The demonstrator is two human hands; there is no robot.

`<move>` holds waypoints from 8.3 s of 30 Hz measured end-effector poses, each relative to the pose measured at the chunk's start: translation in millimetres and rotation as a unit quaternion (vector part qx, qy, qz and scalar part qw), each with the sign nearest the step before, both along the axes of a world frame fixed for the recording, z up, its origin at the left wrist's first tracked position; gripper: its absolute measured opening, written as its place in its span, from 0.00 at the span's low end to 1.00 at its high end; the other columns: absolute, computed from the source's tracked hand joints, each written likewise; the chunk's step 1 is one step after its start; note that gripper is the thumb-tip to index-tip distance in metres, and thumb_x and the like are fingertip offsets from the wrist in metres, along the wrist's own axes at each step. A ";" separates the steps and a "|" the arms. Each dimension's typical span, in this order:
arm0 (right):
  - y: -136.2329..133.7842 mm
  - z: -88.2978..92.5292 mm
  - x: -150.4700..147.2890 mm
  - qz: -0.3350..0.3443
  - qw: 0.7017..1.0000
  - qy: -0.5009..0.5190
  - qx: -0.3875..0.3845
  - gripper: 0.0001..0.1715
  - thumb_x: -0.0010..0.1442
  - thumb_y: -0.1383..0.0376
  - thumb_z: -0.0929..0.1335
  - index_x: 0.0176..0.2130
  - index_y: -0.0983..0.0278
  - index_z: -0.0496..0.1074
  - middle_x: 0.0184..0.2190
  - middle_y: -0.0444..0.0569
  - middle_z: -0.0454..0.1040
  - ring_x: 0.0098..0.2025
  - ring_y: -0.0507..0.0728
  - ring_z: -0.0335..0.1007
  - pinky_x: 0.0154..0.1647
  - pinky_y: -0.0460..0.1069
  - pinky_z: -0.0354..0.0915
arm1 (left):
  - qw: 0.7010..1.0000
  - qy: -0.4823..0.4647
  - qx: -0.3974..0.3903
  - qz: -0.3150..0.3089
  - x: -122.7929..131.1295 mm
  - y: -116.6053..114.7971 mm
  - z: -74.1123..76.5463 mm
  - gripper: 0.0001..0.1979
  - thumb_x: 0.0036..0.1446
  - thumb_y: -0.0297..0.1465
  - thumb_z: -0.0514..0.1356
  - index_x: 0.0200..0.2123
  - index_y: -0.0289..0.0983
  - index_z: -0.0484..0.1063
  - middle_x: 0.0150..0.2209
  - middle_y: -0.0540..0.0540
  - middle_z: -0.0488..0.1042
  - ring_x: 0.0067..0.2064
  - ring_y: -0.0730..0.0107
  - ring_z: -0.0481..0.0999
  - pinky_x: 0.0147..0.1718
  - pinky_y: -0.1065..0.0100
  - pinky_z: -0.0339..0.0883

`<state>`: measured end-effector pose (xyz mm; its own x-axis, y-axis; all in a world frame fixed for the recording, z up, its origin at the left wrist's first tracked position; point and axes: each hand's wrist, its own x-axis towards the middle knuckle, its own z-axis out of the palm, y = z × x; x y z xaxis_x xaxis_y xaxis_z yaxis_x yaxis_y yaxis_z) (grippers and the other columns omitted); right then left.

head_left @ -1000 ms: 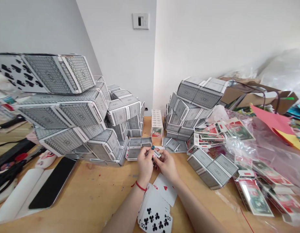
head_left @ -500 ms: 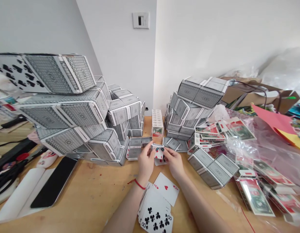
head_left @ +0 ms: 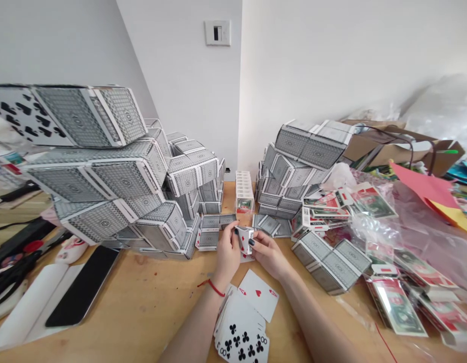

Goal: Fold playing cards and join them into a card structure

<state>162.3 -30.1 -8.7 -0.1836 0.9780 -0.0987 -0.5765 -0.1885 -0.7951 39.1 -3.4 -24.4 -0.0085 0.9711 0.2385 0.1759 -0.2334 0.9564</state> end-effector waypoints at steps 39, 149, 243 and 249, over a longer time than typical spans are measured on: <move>9.2 -8.0 7.2 -0.187 0.982 0.010 -0.009 0.17 0.46 0.62 0.70 0.38 0.59 0.70 0.34 0.44 0.72 0.29 0.52 0.67 0.28 0.47 0.64 | 0.964 0.176 0.187 -0.066 1.0 -12.6 18.5 0.07 0.49 0.27 0.57 0.35 0.37 0.65 0.34 0.46 0.70 0.36 0.70 0.70 0.36 0.68 0.65; 3.0 -8.7 8.4 -0.122 0.979 -0.108 0.126 0.28 0.47 0.60 0.70 0.49 0.60 0.66 0.52 0.51 0.65 0.54 0.62 0.58 0.55 0.58 0.51 | 0.976 -0.032 -0.078 -0.201 0.7 -4.0 12.4 0.25 0.44 0.27 0.61 0.49 0.36 0.64 0.46 0.42 0.70 0.45 0.63 0.72 0.43 0.61 0.69; -10.3 -0.7 -13.6 0.011 0.974 -0.208 0.087 0.14 0.55 0.53 0.61 0.35 0.59 0.55 0.13 0.35 0.65 0.11 0.47 0.55 0.12 0.41 0.49 | 0.982 -0.067 -0.176 0.006 8.8 -5.4 9.0 0.19 0.51 0.46 0.50 0.23 0.36 0.61 0.12 0.57 0.56 0.11 0.79 0.57 0.10 0.76 0.47; -10.9 -4.2 -17.5 -0.006 0.972 -0.219 0.080 0.13 0.56 0.53 0.60 0.36 0.58 0.54 0.14 0.35 0.65 0.11 0.47 0.56 0.12 0.41 0.51 | 0.993 0.078 -0.051 0.069 5.6 -2.7 13.8 0.18 0.52 0.44 0.50 0.20 0.35 0.63 0.17 0.52 0.64 0.20 0.76 0.62 0.19 0.74 0.52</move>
<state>144.8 -41.0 -12.9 -0.1459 0.9892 -0.0113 -0.1772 -0.0374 -0.9835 44.6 -6.2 -10.7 -0.1146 0.9823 0.1481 0.3475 -0.1001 0.9323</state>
